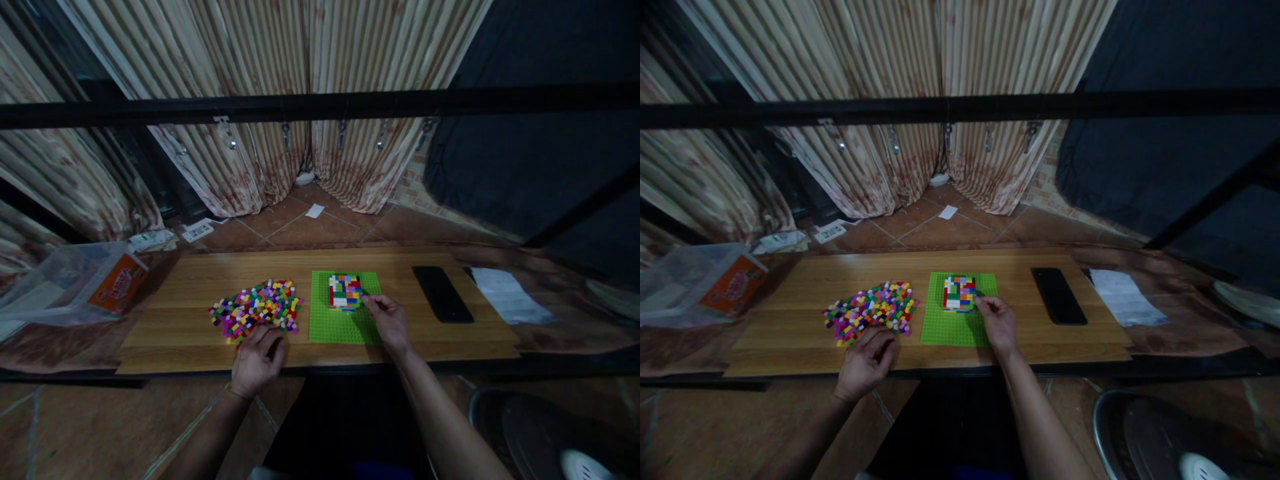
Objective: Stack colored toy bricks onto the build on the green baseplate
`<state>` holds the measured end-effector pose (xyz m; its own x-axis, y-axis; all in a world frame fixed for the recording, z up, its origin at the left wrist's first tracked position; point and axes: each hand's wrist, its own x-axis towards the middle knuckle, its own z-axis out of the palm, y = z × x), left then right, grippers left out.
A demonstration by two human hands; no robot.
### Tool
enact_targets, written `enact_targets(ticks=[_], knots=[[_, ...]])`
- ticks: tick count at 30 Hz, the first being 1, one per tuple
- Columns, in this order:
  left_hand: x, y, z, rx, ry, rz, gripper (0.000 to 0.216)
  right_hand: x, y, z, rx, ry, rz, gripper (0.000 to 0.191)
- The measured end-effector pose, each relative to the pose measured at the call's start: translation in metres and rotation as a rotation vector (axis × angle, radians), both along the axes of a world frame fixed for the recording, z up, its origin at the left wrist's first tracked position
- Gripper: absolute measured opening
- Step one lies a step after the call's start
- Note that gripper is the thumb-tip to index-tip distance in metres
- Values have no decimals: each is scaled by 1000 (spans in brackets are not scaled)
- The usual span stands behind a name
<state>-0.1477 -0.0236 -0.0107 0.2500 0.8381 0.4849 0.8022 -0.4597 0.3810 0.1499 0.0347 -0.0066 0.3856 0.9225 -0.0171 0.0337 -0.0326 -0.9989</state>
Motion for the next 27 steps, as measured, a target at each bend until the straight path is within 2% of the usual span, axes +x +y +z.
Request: enact_targets(ticks=[5,10,14,21,24,27], knots=[[0,0,1,-2,-9,-4,11,10,-10,-5,33,201,-164,39],[2,-2,4,-34,-17,4,12,6,-24,-1,53,5,-192,40],[4,-4,4,-48,4,13,12,-18,-41,8,68,-153,-52,37],[5,-6,-3,42,71,63,14,-86,-64,11,124,-414,372,23],[6,-6,-6,47,115,90,13,-102,-58,7,172,-551,444,23],[7,-7,-8,59,163,121,10,-110,-44,4,214,-668,453,27]])
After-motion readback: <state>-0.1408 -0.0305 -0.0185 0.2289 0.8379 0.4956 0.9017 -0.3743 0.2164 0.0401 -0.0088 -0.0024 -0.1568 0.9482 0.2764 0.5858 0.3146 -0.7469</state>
